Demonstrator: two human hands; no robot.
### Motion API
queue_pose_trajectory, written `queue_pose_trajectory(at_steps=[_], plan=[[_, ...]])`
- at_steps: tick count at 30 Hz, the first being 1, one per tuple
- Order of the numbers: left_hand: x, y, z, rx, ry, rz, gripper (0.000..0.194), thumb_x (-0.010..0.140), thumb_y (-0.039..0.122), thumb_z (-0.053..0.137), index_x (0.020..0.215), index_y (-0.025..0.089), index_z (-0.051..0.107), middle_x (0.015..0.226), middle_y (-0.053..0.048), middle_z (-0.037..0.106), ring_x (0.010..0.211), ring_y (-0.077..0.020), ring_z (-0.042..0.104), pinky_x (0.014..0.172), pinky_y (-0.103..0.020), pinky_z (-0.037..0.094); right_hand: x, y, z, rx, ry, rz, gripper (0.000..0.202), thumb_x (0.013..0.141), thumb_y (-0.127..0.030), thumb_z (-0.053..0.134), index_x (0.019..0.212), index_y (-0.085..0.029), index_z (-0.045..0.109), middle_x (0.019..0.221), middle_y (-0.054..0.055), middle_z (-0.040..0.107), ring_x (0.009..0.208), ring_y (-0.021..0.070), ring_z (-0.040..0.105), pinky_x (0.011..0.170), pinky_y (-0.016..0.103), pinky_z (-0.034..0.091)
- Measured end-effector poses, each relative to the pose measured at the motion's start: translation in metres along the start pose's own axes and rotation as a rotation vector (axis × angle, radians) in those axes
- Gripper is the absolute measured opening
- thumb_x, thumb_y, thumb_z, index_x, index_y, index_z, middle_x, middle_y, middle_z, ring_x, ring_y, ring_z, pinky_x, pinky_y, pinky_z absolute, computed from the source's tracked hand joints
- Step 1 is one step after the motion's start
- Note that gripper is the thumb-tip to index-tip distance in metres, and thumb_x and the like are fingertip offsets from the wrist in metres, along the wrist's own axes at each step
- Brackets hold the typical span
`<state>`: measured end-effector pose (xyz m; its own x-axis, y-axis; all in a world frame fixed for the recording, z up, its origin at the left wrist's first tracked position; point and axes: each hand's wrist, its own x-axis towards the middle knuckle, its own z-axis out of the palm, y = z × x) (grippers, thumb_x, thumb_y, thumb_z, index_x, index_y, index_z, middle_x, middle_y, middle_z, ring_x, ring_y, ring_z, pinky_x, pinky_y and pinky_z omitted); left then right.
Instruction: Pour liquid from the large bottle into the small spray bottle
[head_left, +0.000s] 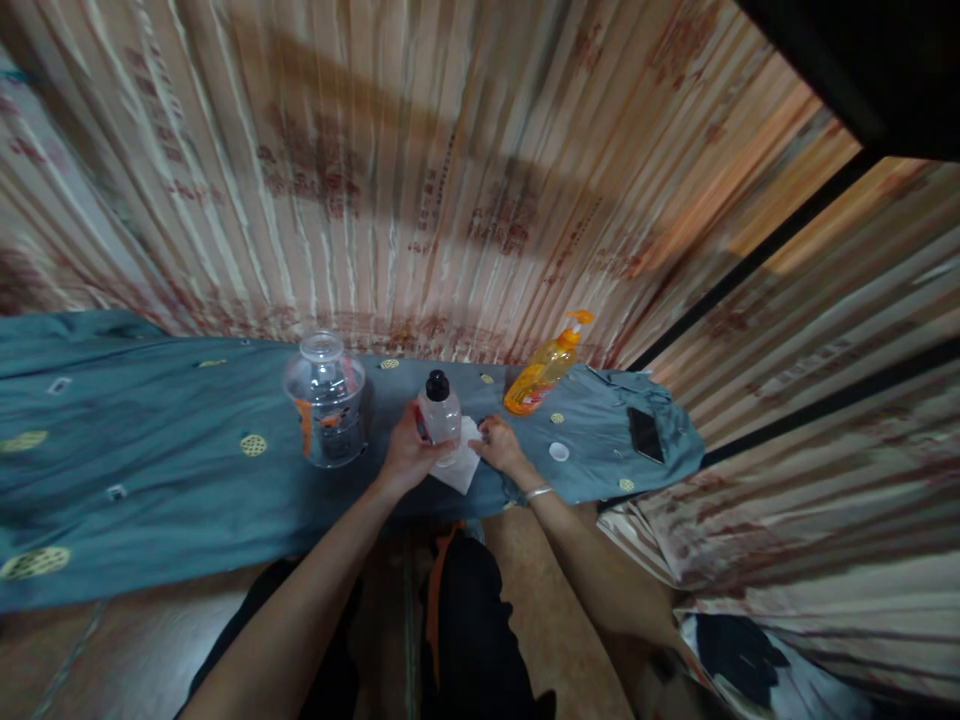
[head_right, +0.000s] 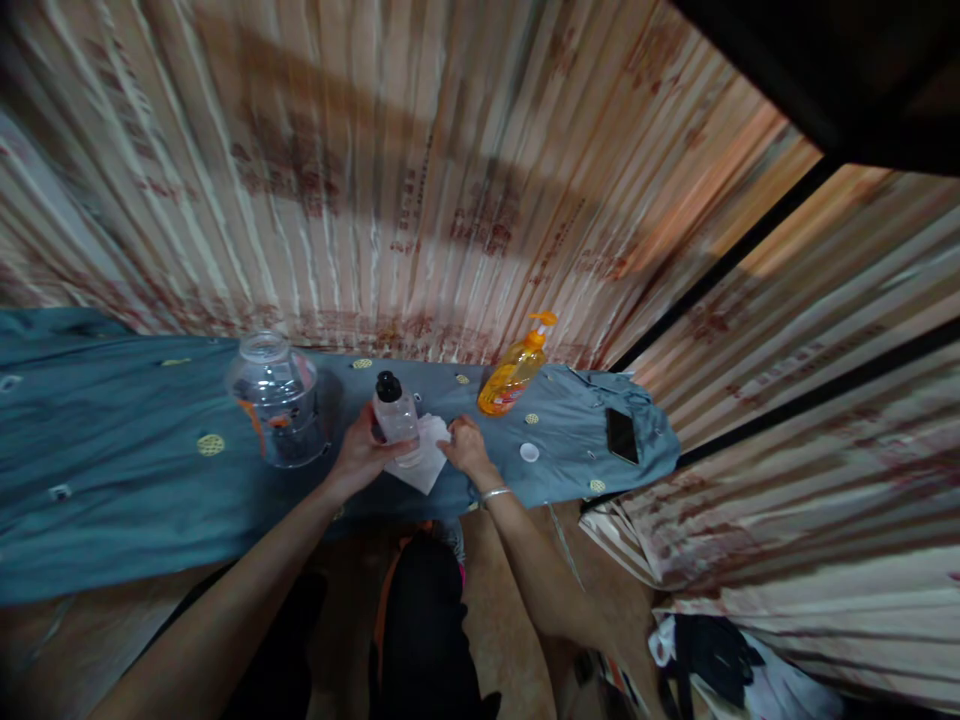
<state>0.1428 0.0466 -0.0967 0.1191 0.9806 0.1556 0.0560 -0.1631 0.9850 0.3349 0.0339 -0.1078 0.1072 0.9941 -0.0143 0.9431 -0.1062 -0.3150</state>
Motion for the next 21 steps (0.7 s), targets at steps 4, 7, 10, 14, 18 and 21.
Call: queue_pose_trajectory(at_steps=[4,7,10,14,18,21], plan=[[0.005,-0.003,-0.005,0.000,0.018,-0.017,0.068,0.049,0.031,0.086,0.108,0.020,0.054,0.094,-0.003,0.068,0.086,-0.0259,0.068,0.076,-0.041,0.056,0.005,0.005,-0.002,0.018,0.074,-0.005,0.012,0.084,-0.012,0.060,0.095,-0.013,0.065,0.102,0.012,0.071,0.094,0.0210,0.069,0.085,0.029,0.050],[0.007,-0.001,-0.010,0.018,0.033,-0.024,0.067,0.049,0.028,0.084,0.109,0.020,0.054,0.095,-0.003,0.067,0.087,-0.0258,0.067,0.078,-0.043,0.056,0.000,0.007,-0.010,0.023,0.144,-0.030,0.015,0.086,-0.011,0.054,0.098,-0.011,0.062,0.103,0.015,0.070,0.097,0.0234,0.068,0.087,0.032,0.050],[0.007,0.003,-0.016,0.046,0.052,-0.023,0.066,0.049,0.028,0.084,0.108,0.020,0.054,0.093,-0.002,0.067,0.087,-0.0260,0.066,0.079,-0.044,0.055,-0.015,0.001,-0.012,0.039,0.162,-0.124,0.016,0.086,-0.011,0.053,0.100,-0.014,0.061,0.110,0.015,0.068,0.110,0.0238,0.065,0.095,0.034,0.047],[0.007,0.008,-0.023,0.087,0.085,-0.021,0.063,0.047,0.027,0.084,0.103,0.020,0.055,0.089,-0.001,0.065,0.085,-0.0263,0.065,0.077,-0.043,0.054,-0.041,-0.017,0.002,0.072,0.083,-0.285,0.036,0.078,-0.024,0.072,0.111,-0.016,0.062,0.128,0.016,0.063,0.130,0.0267,0.054,0.104,0.037,0.045],[0.005,0.010,-0.024,0.107,0.092,-0.015,0.061,0.048,0.027,0.084,0.100,0.020,0.055,0.086,-0.001,0.065,0.085,-0.0268,0.065,0.075,-0.041,0.053,-0.049,-0.027,0.017,0.145,0.015,-0.266,0.057,0.075,-0.023,0.075,0.128,-0.011,0.058,0.144,0.023,0.051,0.130,0.0325,0.052,0.107,0.044,0.043],[0.003,0.008,-0.022,0.095,0.075,-0.010,0.062,0.047,0.027,0.084,0.101,0.020,0.055,0.090,-0.002,0.066,0.089,-0.0271,0.066,0.075,-0.040,0.053,-0.040,-0.022,0.017,0.228,0.039,-0.212,0.036,0.077,-0.005,0.061,0.110,-0.015,0.069,0.125,0.017,0.066,0.116,0.0259,0.063,0.102,0.036,0.046]])
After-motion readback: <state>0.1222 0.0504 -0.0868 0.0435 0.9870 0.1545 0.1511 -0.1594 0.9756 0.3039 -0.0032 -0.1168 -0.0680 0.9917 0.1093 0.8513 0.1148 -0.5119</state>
